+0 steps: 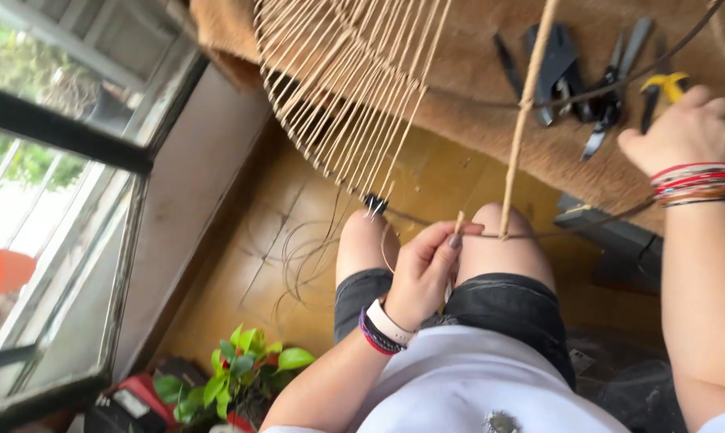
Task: Weaving twine onto a metal frame and securing it using a glue gun, stapler, and cutting tools.
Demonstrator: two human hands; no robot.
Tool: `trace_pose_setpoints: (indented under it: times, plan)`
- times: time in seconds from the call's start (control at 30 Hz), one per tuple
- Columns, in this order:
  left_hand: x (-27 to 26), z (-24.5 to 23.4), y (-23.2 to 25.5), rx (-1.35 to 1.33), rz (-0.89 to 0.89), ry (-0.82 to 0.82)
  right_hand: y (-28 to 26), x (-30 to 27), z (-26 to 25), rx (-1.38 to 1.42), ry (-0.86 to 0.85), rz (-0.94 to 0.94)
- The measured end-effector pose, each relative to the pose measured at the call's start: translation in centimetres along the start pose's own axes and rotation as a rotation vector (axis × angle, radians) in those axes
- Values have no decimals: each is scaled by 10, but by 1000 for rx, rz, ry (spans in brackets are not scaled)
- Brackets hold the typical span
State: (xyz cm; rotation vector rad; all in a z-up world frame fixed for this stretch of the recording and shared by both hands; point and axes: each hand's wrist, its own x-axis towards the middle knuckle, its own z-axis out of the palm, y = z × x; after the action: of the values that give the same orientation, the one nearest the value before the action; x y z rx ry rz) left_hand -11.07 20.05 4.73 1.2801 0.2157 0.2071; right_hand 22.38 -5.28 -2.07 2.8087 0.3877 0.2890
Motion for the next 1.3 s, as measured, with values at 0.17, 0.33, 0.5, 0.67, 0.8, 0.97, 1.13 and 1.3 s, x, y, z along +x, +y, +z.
trace_pose_setpoints:
  times: [0.17,0.33,0.5,0.67,0.8,0.97,1.13,1.3]
  plan:
    - [-18,-15,-12,1,16,53,-16,-42,-88,606,-381,241]
    - [-21,-18,-9,80,59,55,-1,-114,-66,1018,-471,140]
    - [-12,-17,2,94,61,66,-27,-166,-92,1638,-727,-134]
    - [-2,-20,13,527,136,-3,-46,-167,-92,634,-175,-622]
    - [8,-23,11,594,141,-16,-51,-160,-115,702,-204,-594]
    - [19,-25,3,601,176,-42,-56,-156,-115,850,-337,-656]
    - [27,-25,1,701,233,-84,-58,-153,-117,864,-366,-633]
    - [28,-19,-2,728,188,-126,-71,-157,-108,672,-151,-702]
